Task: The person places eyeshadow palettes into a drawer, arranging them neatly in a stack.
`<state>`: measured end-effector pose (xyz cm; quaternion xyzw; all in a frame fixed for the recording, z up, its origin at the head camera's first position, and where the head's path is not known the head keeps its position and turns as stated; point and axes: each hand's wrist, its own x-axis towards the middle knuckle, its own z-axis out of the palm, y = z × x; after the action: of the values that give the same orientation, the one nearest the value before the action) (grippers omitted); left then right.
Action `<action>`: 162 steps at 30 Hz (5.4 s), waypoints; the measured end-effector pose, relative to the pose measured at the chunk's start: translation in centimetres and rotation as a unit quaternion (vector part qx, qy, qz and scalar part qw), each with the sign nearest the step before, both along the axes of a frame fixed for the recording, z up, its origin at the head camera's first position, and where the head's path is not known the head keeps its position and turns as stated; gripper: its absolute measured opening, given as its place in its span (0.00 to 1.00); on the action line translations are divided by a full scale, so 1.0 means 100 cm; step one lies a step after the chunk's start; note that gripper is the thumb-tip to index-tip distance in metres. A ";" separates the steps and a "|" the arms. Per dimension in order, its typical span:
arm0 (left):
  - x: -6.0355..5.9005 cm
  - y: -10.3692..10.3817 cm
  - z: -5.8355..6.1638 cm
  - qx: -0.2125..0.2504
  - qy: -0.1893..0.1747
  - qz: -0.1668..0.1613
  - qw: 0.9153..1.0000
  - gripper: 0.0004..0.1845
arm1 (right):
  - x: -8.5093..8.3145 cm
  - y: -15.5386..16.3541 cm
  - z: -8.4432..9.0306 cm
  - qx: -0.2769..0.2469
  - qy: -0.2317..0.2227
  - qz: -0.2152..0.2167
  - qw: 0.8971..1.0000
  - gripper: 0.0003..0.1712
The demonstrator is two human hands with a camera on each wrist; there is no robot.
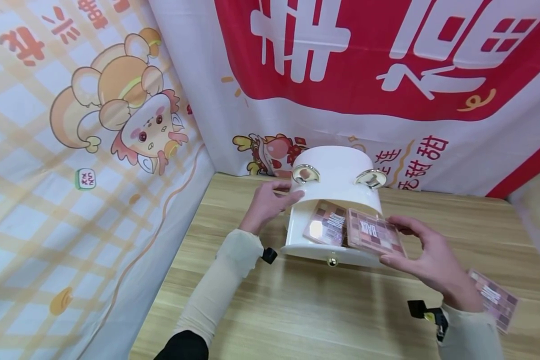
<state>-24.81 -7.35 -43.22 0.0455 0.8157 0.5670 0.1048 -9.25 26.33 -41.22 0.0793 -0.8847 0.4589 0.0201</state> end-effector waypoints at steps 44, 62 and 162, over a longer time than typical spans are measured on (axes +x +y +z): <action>-0.003 -0.001 -0.004 0.005 0.007 -0.010 1.000 0.39 | -0.026 -0.078 0.005 0.095 0.049 -0.083 0.991 0.63; -0.002 -0.002 -0.002 0.011 0.006 -0.004 1.000 0.39 | -0.003 -0.041 0.008 -0.041 0.076 -0.132 0.987 0.47; -0.001 -0.002 -0.004 0.021 -0.017 -0.002 1.000 0.37 | 0.069 0.223 -0.180 0.239 -0.136 -0.179 0.945 0.72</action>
<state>-24.88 -7.53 -43.63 0.0398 0.8016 0.5844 0.1194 -2.36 48.65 -59.22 -0.1409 -0.9624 0.2289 -0.0377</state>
